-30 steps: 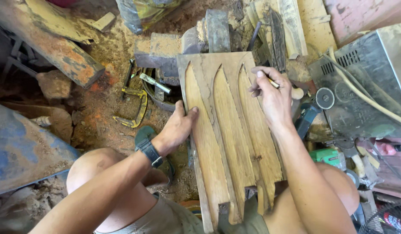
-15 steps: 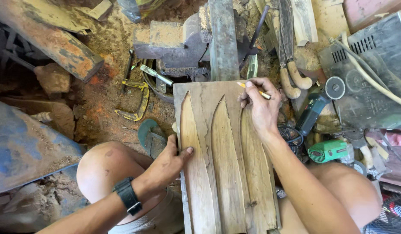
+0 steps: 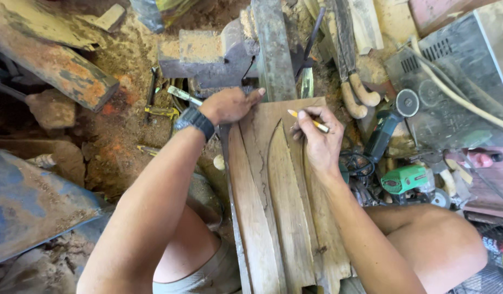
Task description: The person places a machete on a wooden board to trace its outline, then uses a pencil to draw curved lines on the wood. The person adjusts the board's position and continues marking the wood surface.
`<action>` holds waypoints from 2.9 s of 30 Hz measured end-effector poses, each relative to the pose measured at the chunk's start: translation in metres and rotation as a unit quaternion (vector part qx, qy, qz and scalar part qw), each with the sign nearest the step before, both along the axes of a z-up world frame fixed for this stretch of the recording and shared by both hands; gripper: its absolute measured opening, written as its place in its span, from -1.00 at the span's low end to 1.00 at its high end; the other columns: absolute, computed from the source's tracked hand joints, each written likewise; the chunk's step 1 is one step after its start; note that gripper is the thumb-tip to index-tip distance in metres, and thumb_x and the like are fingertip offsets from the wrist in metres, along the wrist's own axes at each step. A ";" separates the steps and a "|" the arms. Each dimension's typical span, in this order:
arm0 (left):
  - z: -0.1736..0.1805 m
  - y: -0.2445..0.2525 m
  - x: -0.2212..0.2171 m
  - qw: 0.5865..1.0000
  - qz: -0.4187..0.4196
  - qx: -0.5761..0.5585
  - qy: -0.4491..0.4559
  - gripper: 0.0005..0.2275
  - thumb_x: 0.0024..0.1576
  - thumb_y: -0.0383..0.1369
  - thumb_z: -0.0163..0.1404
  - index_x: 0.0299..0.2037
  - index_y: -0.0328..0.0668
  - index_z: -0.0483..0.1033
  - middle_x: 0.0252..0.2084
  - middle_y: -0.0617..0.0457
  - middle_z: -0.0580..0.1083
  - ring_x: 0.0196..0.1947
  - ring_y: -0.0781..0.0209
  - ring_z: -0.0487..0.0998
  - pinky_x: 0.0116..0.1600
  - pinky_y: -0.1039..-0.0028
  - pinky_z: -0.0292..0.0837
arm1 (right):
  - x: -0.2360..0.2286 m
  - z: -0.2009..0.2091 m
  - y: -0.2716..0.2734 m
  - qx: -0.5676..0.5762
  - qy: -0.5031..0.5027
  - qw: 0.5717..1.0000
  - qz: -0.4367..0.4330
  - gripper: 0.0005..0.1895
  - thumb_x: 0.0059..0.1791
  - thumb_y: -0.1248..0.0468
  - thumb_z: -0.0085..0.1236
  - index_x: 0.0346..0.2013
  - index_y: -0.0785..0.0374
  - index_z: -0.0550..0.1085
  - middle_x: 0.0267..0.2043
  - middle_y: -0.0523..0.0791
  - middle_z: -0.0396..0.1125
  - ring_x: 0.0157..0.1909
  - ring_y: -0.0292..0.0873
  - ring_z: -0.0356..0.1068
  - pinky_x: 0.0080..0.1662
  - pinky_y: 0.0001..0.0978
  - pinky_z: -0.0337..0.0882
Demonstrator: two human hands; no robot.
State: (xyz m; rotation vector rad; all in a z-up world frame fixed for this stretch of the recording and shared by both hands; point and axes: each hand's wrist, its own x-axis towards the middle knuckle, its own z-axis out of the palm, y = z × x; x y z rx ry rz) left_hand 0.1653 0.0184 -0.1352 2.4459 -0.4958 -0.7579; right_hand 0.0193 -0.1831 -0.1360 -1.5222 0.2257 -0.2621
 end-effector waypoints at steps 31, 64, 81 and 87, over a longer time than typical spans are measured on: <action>-0.008 0.010 0.002 0.997 -0.052 -0.021 0.061 -0.14 0.10 0.38 -0.31 -0.26 -0.52 0.62 -0.30 -0.37 0.58 -0.25 -0.11 0.62 -0.03 0.12 0.46 | 0.011 0.005 0.012 -0.146 0.022 0.989 -0.029 -0.85 0.09 0.26 0.14 -0.25 0.32 0.51 -0.44 -0.24 0.37 -0.45 -0.46 0.31 -0.38 -0.56 0.32; 0.001 0.008 0.001 0.995 -0.040 -0.017 0.085 -0.13 0.09 0.38 -0.29 -0.38 -0.56 0.59 -0.39 -0.34 0.56 -0.34 -0.07 0.59 -0.10 0.10 0.47 | 0.014 -0.003 0.010 -0.133 0.010 0.990 -0.038 -0.84 0.12 0.29 0.16 -0.27 0.35 0.51 -0.45 -0.23 0.36 -0.47 -0.45 0.32 -0.42 -0.57 0.30; -0.001 0.007 0.001 0.996 -0.042 -0.019 0.080 -0.14 0.08 0.39 -0.28 -0.31 -0.52 0.60 -0.37 -0.33 0.56 -0.32 -0.06 0.58 -0.09 0.12 0.47 | 0.013 0.001 0.010 -0.086 0.015 0.995 -0.051 -0.86 0.13 0.31 0.15 -0.30 0.30 0.48 -0.50 -0.23 0.32 -0.52 -0.43 0.27 -0.48 -0.56 0.20; 0.001 0.008 0.000 0.995 -0.035 -0.015 0.092 -0.14 0.09 0.38 -0.27 -0.30 -0.54 0.61 -0.31 -0.35 0.58 -0.28 -0.08 0.60 -0.06 0.11 0.48 | 0.014 -0.005 0.012 -0.023 0.011 0.998 -0.055 -0.85 0.12 0.31 0.15 -0.33 0.29 0.45 -0.53 -0.21 0.32 -0.55 -0.42 0.27 -0.50 -0.56 0.16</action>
